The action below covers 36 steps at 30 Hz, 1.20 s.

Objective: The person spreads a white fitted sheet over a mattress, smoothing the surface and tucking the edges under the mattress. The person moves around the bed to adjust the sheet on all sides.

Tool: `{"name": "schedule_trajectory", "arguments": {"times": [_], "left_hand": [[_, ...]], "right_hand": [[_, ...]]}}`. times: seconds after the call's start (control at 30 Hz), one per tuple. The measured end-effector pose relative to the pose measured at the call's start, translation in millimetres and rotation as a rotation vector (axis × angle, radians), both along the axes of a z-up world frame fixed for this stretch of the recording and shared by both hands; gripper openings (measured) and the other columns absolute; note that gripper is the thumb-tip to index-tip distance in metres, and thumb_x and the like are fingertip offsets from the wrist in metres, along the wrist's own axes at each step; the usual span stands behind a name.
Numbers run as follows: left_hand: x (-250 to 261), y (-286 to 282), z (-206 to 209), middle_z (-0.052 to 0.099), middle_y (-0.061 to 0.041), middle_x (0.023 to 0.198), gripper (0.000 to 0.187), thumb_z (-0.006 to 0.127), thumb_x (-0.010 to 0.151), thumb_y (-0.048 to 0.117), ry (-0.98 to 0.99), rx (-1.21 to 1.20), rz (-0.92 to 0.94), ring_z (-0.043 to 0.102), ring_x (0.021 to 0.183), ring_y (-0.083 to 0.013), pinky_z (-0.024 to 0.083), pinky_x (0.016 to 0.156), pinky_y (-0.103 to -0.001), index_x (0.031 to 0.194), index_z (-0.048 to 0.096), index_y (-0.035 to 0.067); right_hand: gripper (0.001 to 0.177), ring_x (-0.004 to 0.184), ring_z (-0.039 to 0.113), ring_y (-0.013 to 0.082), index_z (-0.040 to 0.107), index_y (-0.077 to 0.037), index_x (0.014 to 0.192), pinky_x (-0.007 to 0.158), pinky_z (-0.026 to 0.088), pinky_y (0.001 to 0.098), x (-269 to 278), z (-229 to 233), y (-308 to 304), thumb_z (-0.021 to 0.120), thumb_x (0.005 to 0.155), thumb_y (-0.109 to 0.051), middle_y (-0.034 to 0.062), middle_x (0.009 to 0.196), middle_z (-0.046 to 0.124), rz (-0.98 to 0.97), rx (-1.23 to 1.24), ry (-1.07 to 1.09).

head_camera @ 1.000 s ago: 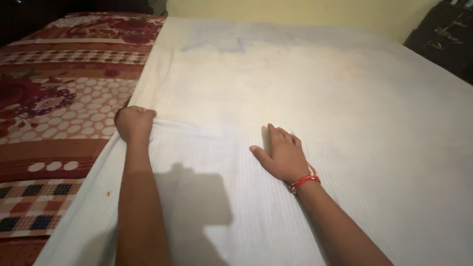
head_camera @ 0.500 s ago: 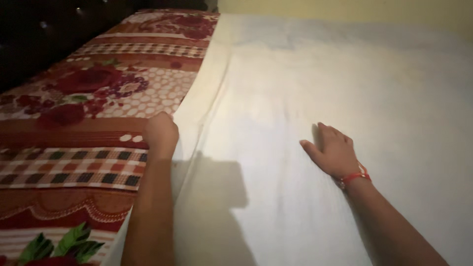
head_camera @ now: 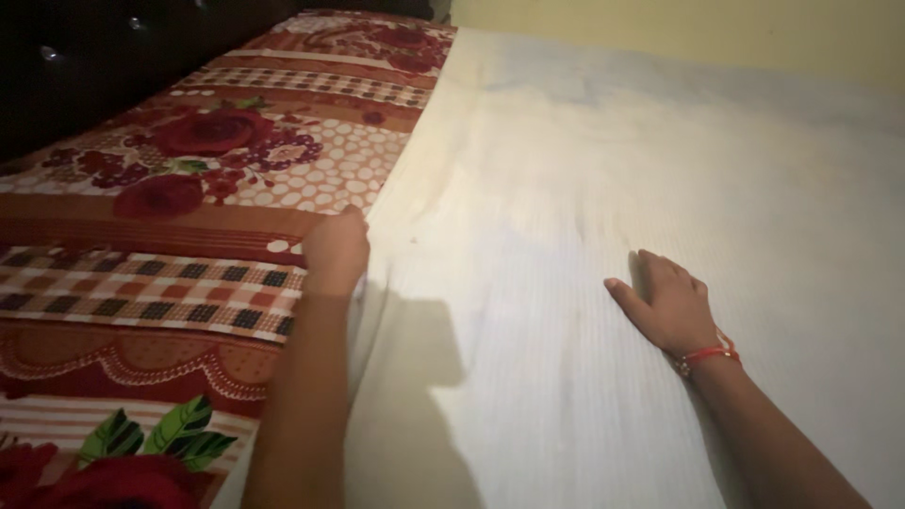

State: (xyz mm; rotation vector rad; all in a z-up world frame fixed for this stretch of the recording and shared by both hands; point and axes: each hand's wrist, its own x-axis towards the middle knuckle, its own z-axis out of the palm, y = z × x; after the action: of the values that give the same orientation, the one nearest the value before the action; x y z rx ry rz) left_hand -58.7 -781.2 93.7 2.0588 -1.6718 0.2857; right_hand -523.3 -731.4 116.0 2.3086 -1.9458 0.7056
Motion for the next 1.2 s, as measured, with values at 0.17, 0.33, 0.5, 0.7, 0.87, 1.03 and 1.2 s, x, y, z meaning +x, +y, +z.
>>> {"name": "schedule_trajectory", "arguments": {"times": [0.17,0.33,0.5,0.7,0.87,1.03,1.2], "left_hand": [[-38,15,22,0.075,-0.016,0.104,0.019,0.056,0.101,0.019,-0.207,-0.019,-0.036,0.073,0.097,-0.0338,0.058,0.080,-0.048,0.111,0.067,0.007],[-51,75,31,0.047,-0.023,0.146,0.059,0.055,0.091,0.046,-0.180,0.113,-0.416,0.037,0.141,-0.0441,0.028,0.110,-0.057,0.137,0.057,0.009],[19,149,35,0.049,-0.024,0.151,0.058,0.052,0.099,0.046,-0.100,0.205,-0.133,0.047,0.137,-0.0435,0.035,0.112,-0.054,0.140,0.056,0.004],[-9,279,38,0.059,-0.018,0.132,0.058,0.067,0.086,0.052,0.107,0.352,0.090,0.053,0.125,-0.0392,0.044,0.103,-0.052,0.125,0.062,0.009],[4,279,3,0.073,-0.019,0.095,0.024,0.059,0.101,0.030,0.121,0.017,0.024,0.069,0.092,-0.0405,0.053,0.084,-0.054,0.101,0.069,0.008],[27,260,-33,0.068,-0.024,0.078,0.016,0.060,0.098,0.020,0.304,-0.288,-0.026,0.070,0.076,-0.0431,0.053,0.068,-0.054,0.093,0.070,0.009],[46,249,-50,0.070,-0.025,0.085,0.015,0.060,0.098,0.017,0.521,-0.408,-0.135,0.069,0.082,-0.0441,0.054,0.070,-0.052,0.105,0.069,0.007]], "right_hand": [[0.068,0.125,0.056,0.0370,0.059,-0.005,0.134,0.107,0.037,0.0529,1,-1,-2,0.059,0.090,-0.057,0.0183,0.130,0.065,0.039,-0.067,0.004],[0.056,0.118,0.058,0.0353,0.063,-0.008,0.124,0.103,0.039,0.0534,4,8,5,0.059,0.091,-0.053,0.0149,0.121,0.067,0.047,-0.053,0.024],[0.053,0.120,0.061,0.0320,0.066,-0.009,0.116,0.103,0.045,0.0516,-2,-1,-3,0.055,0.095,-0.056,0.0104,0.122,0.070,-0.017,0.012,0.110],[0.054,0.118,0.059,0.0411,0.068,-0.012,0.126,0.095,0.045,0.0557,-18,-16,-21,0.051,0.101,-0.056,0.0218,0.128,0.065,0.170,-0.273,0.232],[0.038,0.109,0.063,0.0414,0.070,-0.010,0.113,0.088,0.049,0.0605,12,-8,10,0.049,0.103,-0.041,0.0192,0.115,0.068,0.022,-0.181,0.341],[0.042,0.114,0.061,0.0359,0.066,-0.009,0.115,0.090,0.051,0.0557,93,-20,146,0.054,0.099,-0.046,0.0155,0.118,0.067,0.148,0.037,0.456],[0.083,0.146,0.027,0.0442,0.046,-0.008,0.148,0.110,0.021,0.0657,132,-2,317,0.056,0.089,-0.065,0.0270,0.157,0.034,0.426,0.168,0.324]]}}
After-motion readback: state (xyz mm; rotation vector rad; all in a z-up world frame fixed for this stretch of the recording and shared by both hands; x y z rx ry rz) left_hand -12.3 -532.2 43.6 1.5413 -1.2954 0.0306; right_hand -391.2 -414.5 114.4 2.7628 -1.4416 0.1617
